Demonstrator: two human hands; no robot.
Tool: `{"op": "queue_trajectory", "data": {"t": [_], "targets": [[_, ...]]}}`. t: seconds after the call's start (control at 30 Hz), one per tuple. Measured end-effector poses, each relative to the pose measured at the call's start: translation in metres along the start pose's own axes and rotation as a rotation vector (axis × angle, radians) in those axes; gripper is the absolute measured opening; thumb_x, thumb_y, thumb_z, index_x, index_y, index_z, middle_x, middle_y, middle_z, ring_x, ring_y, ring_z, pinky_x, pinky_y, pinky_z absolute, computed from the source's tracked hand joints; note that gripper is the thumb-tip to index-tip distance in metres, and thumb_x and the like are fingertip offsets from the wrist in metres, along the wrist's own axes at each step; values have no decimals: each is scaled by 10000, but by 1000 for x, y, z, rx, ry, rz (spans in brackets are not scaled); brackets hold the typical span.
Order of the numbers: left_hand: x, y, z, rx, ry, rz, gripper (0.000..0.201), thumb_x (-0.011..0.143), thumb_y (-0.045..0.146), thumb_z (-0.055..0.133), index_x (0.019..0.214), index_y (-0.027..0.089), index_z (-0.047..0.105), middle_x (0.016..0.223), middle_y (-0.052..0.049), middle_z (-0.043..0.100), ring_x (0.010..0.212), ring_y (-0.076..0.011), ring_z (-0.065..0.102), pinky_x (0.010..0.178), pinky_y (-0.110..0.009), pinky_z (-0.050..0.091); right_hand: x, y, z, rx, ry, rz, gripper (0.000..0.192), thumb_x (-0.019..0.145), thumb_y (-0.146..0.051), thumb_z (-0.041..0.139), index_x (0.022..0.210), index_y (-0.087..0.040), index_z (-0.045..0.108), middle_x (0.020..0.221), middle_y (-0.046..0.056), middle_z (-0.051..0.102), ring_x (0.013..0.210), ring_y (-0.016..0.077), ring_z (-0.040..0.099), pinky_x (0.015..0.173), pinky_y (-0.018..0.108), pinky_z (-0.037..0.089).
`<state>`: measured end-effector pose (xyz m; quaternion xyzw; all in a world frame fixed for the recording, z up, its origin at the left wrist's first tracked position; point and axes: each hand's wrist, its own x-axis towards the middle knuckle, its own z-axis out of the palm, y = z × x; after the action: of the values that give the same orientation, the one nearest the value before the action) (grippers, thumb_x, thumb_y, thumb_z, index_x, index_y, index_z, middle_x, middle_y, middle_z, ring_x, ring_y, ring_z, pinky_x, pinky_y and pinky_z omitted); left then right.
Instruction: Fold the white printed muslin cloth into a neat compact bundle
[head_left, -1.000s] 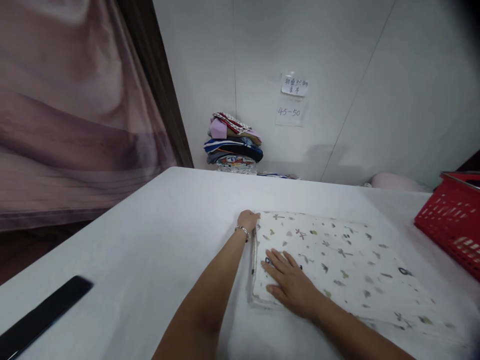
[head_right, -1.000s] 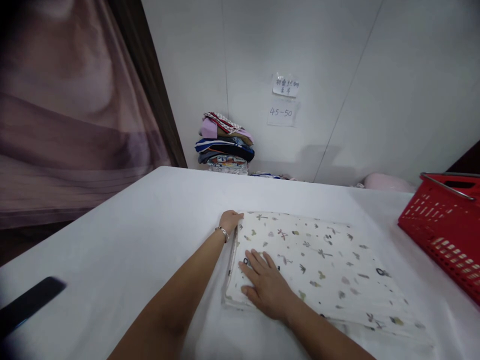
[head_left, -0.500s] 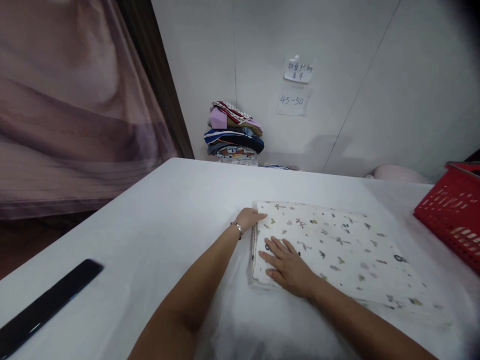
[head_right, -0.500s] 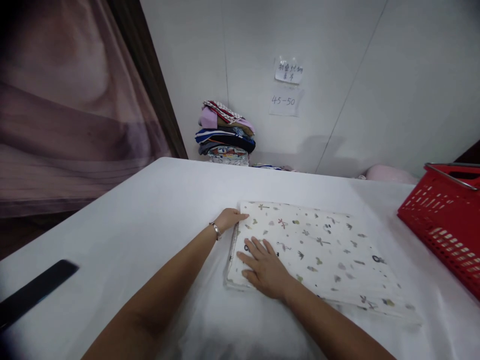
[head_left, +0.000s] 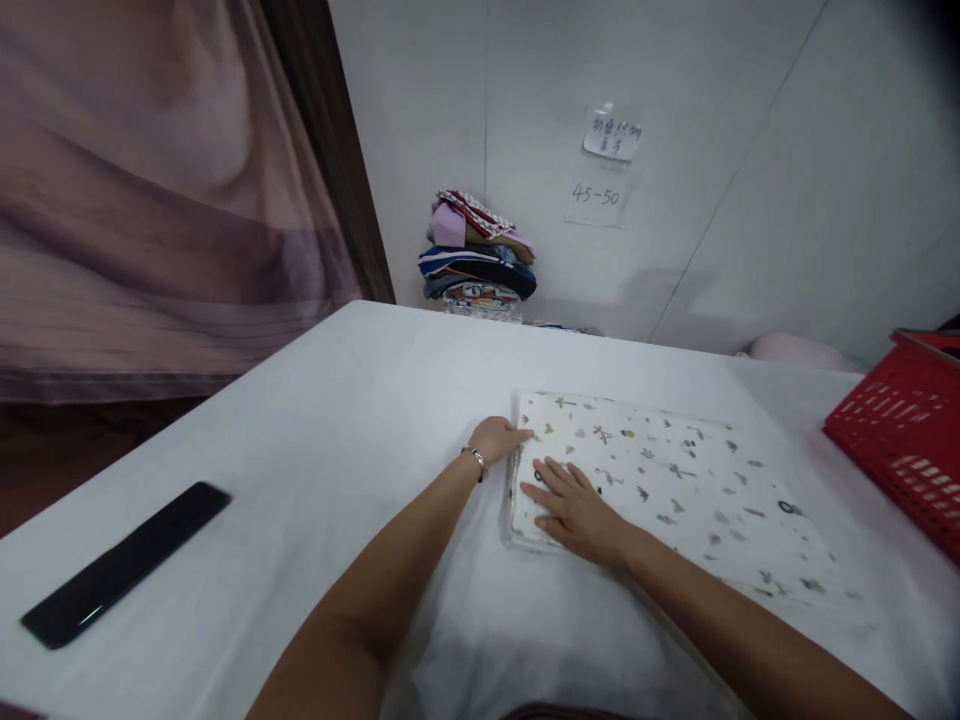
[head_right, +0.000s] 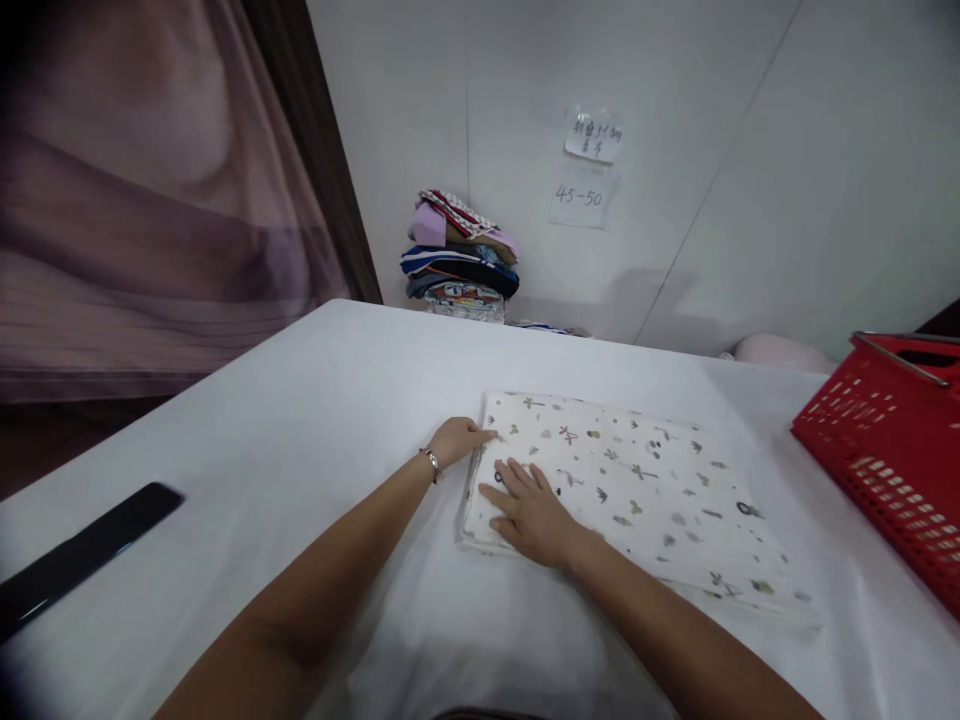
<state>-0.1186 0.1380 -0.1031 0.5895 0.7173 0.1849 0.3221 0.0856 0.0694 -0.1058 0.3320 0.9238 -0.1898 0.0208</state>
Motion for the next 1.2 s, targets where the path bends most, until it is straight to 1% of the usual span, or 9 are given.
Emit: {"op": "queue_trajectory", "data": {"t": [0.23,0.37,0.47,0.63,0.73,0.9,1.03,1.13,1.2], "targets": [[-13,2,1,12,-65,54,359,658,531,625,577,183,588,585,-1,585,595,-138,530,533,-244,325,-1,-10,-4,-28,46,-1,489,935,-357,352,1413,-258,322,1528,66,87,1397,240,12,1106,510,73],[-19,-2,4,-15,-108,95,353,639,493,646,506,188,528,476,41,464,522,-112,449,497,-244,288,0,-13,-2,-37,63,-32,490,921,-299,352,1403,-211,341,1526,71,98,1398,221,24,1118,488,68],[-22,-5,7,-13,-95,78,356,656,453,640,471,187,492,442,50,404,504,-106,410,494,-250,271,1,-13,0,-23,61,-51,497,919,-284,338,1411,-215,327,1523,57,124,1399,214,43,1122,484,73],[-25,-6,7,-14,-74,58,346,702,418,593,466,184,494,433,44,396,500,-111,414,497,-258,265,1,-13,1,4,54,-61,499,920,-268,322,1417,-232,319,1515,43,174,1394,208,105,1125,477,91],[-26,-3,7,-10,-57,54,319,692,402,601,481,184,503,463,32,450,527,-120,449,508,-257,278,2,-14,2,-11,50,-50,502,918,-261,323,1419,-225,317,1514,48,172,1392,214,114,1123,480,104],[-22,6,14,-20,95,22,309,736,478,554,615,193,557,654,-12,610,637,-148,538,561,-256,330,2,-15,5,-34,49,-50,504,930,-258,303,1433,-225,287,1517,45,161,1393,214,105,1124,481,104],[-21,7,24,-10,244,11,240,758,436,563,705,204,585,807,-29,652,754,-160,572,622,-253,365,0,-12,1,4,43,-59,501,924,-282,328,1422,-236,313,1511,44,187,1387,226,142,1115,496,130],[-22,6,29,-23,311,35,209,774,410,567,738,205,585,849,-31,644,789,-158,569,655,-252,379,6,-6,-10,122,111,-70,428,906,-310,369,1315,-264,487,1443,29,361,1328,236,312,1084,478,246],[-23,5,31,-38,333,50,193,779,394,568,736,206,578,835,-24,633,779,-154,564,660,-254,380,18,2,-20,232,232,-18,370,889,-301,387,1189,-267,602,1321,24,521,1224,225,457,1031,423,352]]}}
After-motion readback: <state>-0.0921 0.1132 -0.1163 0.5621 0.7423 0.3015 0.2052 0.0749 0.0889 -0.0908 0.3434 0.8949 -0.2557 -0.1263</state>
